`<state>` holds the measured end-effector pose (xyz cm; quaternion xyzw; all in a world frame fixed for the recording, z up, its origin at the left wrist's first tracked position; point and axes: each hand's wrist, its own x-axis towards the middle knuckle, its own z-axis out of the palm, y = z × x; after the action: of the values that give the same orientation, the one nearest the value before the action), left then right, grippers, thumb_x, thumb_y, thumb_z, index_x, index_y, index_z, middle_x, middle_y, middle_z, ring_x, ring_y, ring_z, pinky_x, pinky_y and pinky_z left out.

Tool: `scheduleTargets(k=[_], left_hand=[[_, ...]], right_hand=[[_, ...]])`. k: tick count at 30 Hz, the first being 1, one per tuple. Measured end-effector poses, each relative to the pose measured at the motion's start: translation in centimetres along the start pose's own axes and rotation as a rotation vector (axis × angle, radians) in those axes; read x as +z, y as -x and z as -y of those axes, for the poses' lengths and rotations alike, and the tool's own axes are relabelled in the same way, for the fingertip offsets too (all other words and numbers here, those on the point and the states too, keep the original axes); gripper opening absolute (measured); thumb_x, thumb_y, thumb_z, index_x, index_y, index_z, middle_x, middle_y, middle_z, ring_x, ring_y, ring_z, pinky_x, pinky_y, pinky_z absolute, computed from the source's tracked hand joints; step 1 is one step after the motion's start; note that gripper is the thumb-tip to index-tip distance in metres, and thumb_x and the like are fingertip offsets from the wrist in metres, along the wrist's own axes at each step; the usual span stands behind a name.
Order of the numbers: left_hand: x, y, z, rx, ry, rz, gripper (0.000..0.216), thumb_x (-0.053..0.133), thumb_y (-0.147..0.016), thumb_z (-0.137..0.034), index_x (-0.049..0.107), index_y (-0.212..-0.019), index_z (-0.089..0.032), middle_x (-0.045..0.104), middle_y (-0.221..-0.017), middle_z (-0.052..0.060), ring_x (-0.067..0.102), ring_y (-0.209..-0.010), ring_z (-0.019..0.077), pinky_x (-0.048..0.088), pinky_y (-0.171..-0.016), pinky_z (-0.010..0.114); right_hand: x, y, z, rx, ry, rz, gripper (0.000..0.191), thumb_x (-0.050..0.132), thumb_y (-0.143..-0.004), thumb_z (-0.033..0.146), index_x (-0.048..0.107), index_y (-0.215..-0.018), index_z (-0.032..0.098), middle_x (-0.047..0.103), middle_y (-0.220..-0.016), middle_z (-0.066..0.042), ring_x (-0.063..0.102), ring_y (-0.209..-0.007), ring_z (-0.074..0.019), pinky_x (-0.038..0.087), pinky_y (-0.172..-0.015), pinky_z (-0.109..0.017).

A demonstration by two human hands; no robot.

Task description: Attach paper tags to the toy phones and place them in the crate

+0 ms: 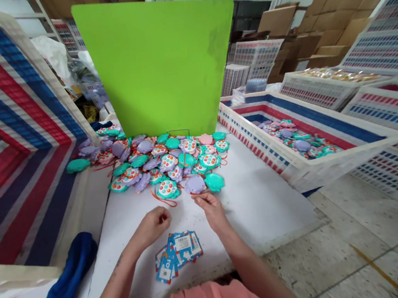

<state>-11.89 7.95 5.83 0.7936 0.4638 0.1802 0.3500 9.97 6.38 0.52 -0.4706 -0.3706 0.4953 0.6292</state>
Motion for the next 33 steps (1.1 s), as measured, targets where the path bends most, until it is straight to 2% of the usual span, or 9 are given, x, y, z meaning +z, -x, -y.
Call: scheduleTargets(k=[2,5,9,13,16,20,22,27,33], left_hand=[[1.4,0.6,-0.8,0.01,-0.026,0.138,0.014,0.05,-0.076,-0.028,0.06,-0.081,-0.019,0.06,-0.074,0.001,0.053,-0.066,0.0158,0.039,-0.06,0.024],[3.3,1.0,-1.7,0.022,-0.174,0.243,0.03,0.065,-0.064,-0.03,0.061,-0.092,-0.02,0.06,-0.092,0.005,0.054,-0.083,0.0217,0.039,-0.069,0.028],[4.1,0.9,-2.1,-0.034,-0.242,0.265,0.031,0.066,-0.062,-0.025,0.061,-0.092,-0.019,0.057,-0.096,0.007,0.052,-0.089,0.0237,0.038,-0.073,0.029],[3.7,0.6,-1.2,-0.072,-0.139,0.216,0.016,0.06,-0.065,-0.024,0.058,-0.08,-0.018,0.058,-0.079,0.002,0.051,-0.072,0.0176,0.036,-0.062,0.026],[3.0,0.3,-0.6,-0.094,0.108,0.124,0.011,0.057,-0.07,-0.027,0.055,-0.074,-0.018,0.053,-0.065,-0.003,0.047,-0.062,0.0135,0.035,-0.057,0.023],[1.9,-0.1,-1.0,-0.138,0.543,-0.021,0.026,0.061,-0.071,-0.039,0.056,-0.082,-0.015,0.056,-0.067,-0.002,0.049,-0.059,0.0116,0.039,-0.055,0.022],[1.6,-0.3,-1.5,-0.169,0.674,-0.067,0.032,0.063,-0.071,-0.043,0.059,-0.085,-0.014,0.057,-0.067,-0.001,0.049,-0.058,0.0109,0.04,-0.054,0.022],[1.5,-0.5,-2.4,-0.173,0.791,-0.105,0.035,0.065,-0.07,-0.045,0.063,-0.086,-0.014,0.059,-0.065,0.0,0.049,-0.056,0.0103,0.042,-0.054,0.022],[1.7,-0.5,-2.7,-0.164,0.841,-0.112,0.038,0.068,-0.068,-0.044,0.063,-0.089,-0.014,0.059,-0.065,-0.001,0.05,-0.055,0.01,0.043,-0.055,0.023]], right_hand=[[0.5,0.2,1.1,0.074,-0.24,-0.006,0.021,0.072,-0.067,0.035,0.057,-0.072,0.02,0.07,-0.085,-0.004,0.064,-0.089,-0.0215,0.047,-0.086,-0.041],[0.9,0.6,2.6,0.139,-0.384,0.048,0.025,0.076,-0.063,0.031,0.055,-0.069,0.021,0.068,-0.073,0.0,0.066,-0.081,-0.0186,0.049,-0.084,-0.039],[1.2,0.9,3.3,0.149,-0.369,0.081,0.021,0.076,-0.065,0.032,0.059,-0.073,0.021,0.063,-0.068,0.003,0.062,-0.069,-0.0133,0.051,-0.075,-0.033],[1.1,1.1,2.9,0.141,-0.296,0.08,0.02,0.074,-0.065,0.033,0.063,-0.078,0.022,0.062,-0.074,0.001,0.057,-0.066,-0.0118,0.051,-0.064,-0.028],[0.9,1.2,2.5,0.117,-0.174,0.097,0.019,0.071,-0.066,0.033,0.065,-0.079,0.021,0.061,-0.072,0.001,0.053,-0.059,-0.0105,0.047,-0.056,-0.025],[0.9,1.6,2.5,0.055,0.102,0.197,0.014,0.068,-0.07,0.031,0.065,-0.076,0.019,0.055,-0.057,0.005,0.046,-0.048,-0.0089,0.039,-0.047,-0.022],[1.2,1.9,2.7,0.002,0.25,0.22,0.012,0.066,-0.072,0.031,0.064,-0.073,0.019,0.054,-0.056,0.004,0.045,-0.047,-0.0088,0.036,-0.045,-0.022],[2.2,2.7,3.3,-0.145,0.533,0.222,0.009,0.061,-0.074,0.027,0.063,-0.069,0.02,0.057,-0.057,0.003,0.043,-0.048,-0.0096,0.033,-0.044,-0.021],[2.8,3.1,3.7,-0.298,0.753,0.233,0.006,0.058,-0.073,0.019,0.06,-0.067,0.021,0.061,-0.062,0.002,0.052,-0.055,-0.0126,0.038,-0.052,-0.023]])
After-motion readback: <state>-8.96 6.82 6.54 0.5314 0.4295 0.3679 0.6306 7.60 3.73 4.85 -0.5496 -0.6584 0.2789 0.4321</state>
